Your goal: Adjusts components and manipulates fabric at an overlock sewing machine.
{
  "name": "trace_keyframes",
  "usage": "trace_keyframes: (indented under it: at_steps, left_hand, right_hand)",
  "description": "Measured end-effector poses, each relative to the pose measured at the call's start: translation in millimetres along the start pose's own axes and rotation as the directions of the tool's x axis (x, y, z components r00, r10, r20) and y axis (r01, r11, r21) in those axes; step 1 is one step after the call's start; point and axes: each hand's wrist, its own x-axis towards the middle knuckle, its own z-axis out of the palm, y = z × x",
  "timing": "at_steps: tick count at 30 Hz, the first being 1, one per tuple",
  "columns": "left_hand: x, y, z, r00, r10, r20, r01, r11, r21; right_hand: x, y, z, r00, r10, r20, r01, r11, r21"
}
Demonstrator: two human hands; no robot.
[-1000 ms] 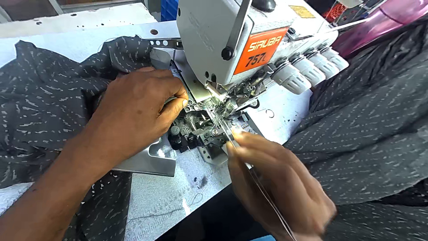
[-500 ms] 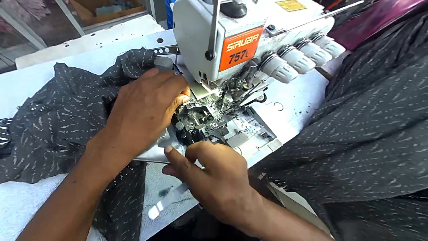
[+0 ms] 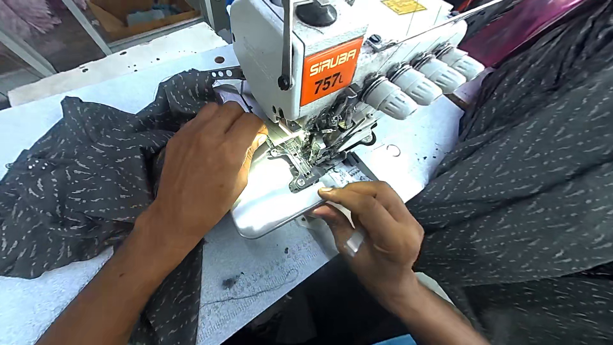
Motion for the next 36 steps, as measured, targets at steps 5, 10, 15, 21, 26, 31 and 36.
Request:
trace_keyframes:
  at_steps: [5, 10, 15, 21, 26, 31, 36]
  left_hand:
    - [-1, 11, 5, 0.983, -0.185, -0.007, 0.182, 0.971, -0.156]
    - [-7, 21, 16, 0.943, -0.300, -0.146, 0.244, 0.919, -0.309]
    - [-5, 28, 23, 0.919, -0.337, -0.205, 0.250, 0.900, -0.358]
    - [-7, 20, 23, 0.943, -0.284, -0.171, 0.229, 0.931, -0.286]
    - [-6, 16, -5, 0.982, -0.179, 0.060, 0.179, 0.984, 0.006]
    - [-4, -8, -47, 0.962, -0.210, 0.176, 0.210, 0.978, 0.020]
    - [4, -44, -55, 0.940, -0.265, -0.216, 0.242, 0.962, -0.129]
  right_hand:
    - [6, 3, -1, 0.980, 0.193, 0.043, -0.198, 0.967, 0.163]
    - [14, 7, -9, 0.966, 0.245, 0.077, -0.255, 0.952, 0.171]
    - [17, 18, -15, 0.950, 0.298, 0.094, -0.309, 0.941, 0.135]
    - [19, 4, -29, 0.972, 0.176, 0.157, -0.185, 0.982, 0.040]
    - [12, 23, -63, 0.976, 0.205, 0.069, -0.208, 0.977, 0.035]
    - [28, 46, -95, 0.945, 0.317, -0.075, -0.315, 0.948, 0.037]
    - [33, 23, -80, 0.997, 0.061, 0.039, -0.060, 0.998, -0.009]
